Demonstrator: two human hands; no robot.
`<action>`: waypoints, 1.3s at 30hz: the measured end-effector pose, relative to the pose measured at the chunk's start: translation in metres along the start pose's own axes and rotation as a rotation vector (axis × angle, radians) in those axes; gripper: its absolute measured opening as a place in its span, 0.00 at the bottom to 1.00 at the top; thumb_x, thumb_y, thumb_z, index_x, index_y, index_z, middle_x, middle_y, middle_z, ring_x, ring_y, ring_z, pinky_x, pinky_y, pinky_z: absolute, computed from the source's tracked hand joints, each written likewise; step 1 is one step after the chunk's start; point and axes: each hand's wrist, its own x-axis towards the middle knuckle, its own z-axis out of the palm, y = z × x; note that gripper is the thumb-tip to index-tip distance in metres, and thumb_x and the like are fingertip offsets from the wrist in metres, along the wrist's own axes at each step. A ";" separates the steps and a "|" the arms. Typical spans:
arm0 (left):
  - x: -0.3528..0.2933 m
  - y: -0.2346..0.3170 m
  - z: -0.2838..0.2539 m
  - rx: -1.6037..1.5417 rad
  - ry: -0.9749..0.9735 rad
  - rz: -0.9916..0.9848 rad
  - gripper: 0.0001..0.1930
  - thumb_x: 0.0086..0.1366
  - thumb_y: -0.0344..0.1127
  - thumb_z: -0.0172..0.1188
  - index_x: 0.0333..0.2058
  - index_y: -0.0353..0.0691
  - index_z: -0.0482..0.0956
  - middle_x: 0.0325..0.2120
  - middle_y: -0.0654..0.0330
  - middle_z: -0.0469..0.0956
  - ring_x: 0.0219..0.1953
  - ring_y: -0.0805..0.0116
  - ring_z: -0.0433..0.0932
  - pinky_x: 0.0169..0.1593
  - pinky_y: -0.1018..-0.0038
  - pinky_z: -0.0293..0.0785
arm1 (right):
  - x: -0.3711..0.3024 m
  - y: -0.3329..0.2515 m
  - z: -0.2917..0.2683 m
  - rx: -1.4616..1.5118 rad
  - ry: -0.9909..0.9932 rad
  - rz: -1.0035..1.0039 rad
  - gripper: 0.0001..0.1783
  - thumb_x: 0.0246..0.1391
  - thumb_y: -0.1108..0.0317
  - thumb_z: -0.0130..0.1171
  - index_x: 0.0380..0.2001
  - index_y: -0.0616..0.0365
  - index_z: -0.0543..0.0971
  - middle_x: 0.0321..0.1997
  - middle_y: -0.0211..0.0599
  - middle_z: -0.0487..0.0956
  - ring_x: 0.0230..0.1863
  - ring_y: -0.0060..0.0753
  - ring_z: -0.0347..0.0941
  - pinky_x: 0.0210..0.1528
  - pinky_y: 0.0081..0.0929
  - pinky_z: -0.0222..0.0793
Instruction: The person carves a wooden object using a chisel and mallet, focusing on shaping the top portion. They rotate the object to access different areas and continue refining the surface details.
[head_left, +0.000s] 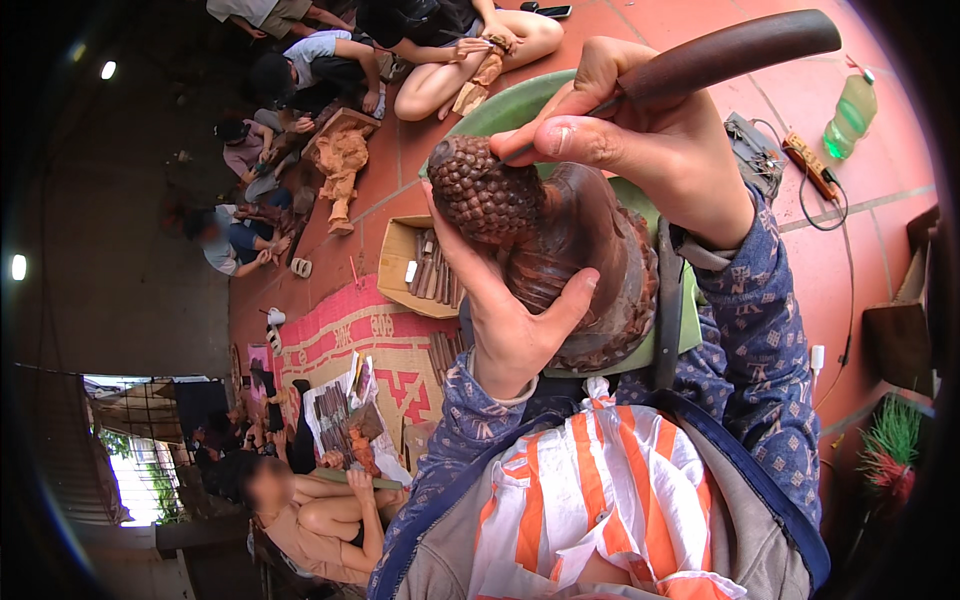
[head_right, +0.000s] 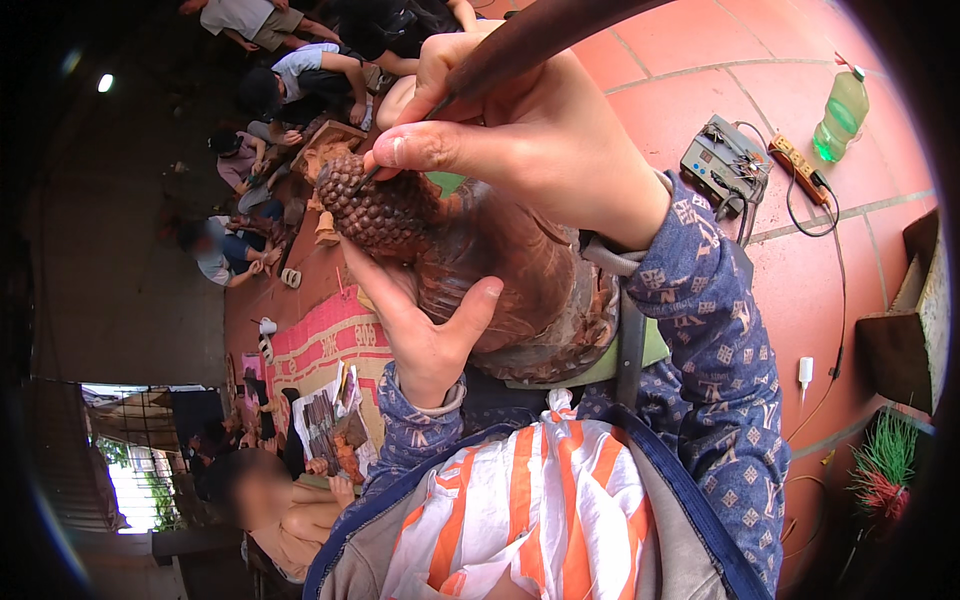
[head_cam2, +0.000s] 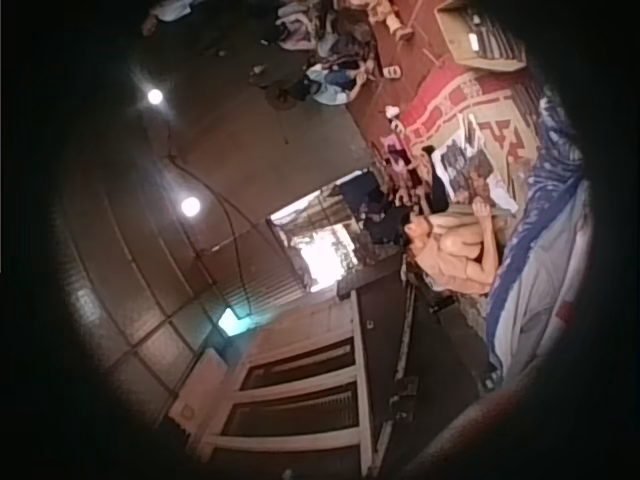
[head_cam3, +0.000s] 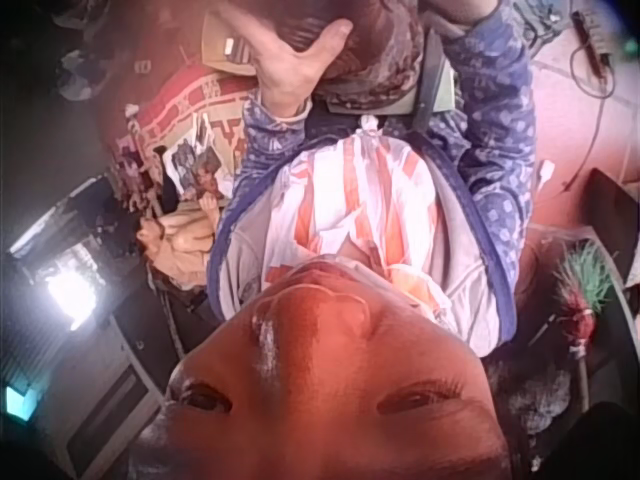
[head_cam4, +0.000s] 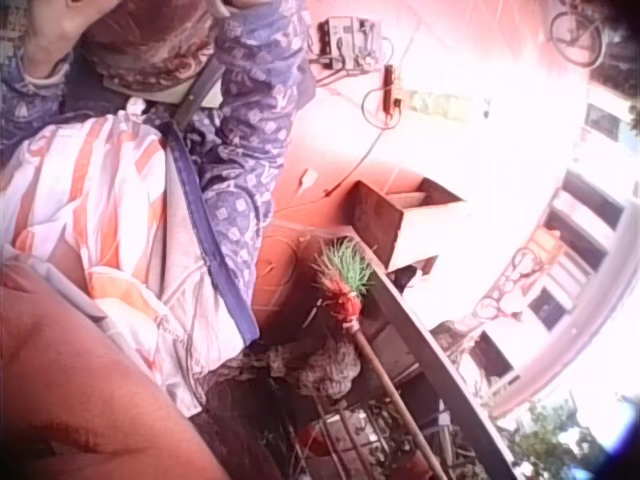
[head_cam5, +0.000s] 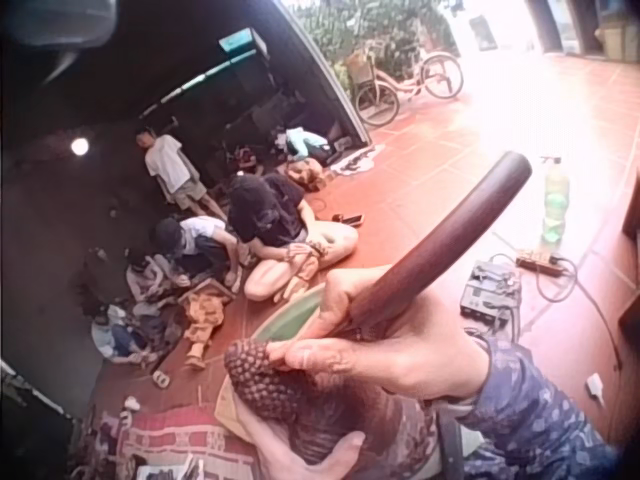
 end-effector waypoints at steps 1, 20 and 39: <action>0.000 0.000 0.001 -0.005 0.004 0.001 0.61 0.48 0.26 0.67 0.65 0.36 0.22 0.62 0.43 0.49 0.62 0.53 0.59 0.65 0.60 0.56 | -0.001 0.000 0.000 0.011 0.003 -0.003 0.11 0.54 0.77 0.60 0.28 0.61 0.66 0.35 0.54 0.80 0.44 0.44 0.79 0.50 0.38 0.76; -0.001 -0.001 0.002 -0.064 0.045 -0.020 0.60 0.47 0.26 0.68 0.66 0.35 0.26 0.62 0.44 0.50 0.63 0.54 0.57 0.65 0.61 0.54 | -0.010 -0.004 0.009 -0.050 0.042 -0.076 0.10 0.55 0.79 0.57 0.28 0.63 0.65 0.33 0.52 0.80 0.45 0.47 0.79 0.53 0.41 0.75; -0.001 -0.004 0.003 -0.049 0.049 0.003 0.61 0.47 0.28 0.69 0.66 0.34 0.26 0.63 0.43 0.49 0.64 0.53 0.54 0.66 0.62 0.51 | -0.017 -0.002 0.022 -0.234 0.078 -0.208 0.11 0.53 0.83 0.57 0.29 0.63 0.65 0.34 0.59 0.79 0.43 0.47 0.79 0.50 0.44 0.76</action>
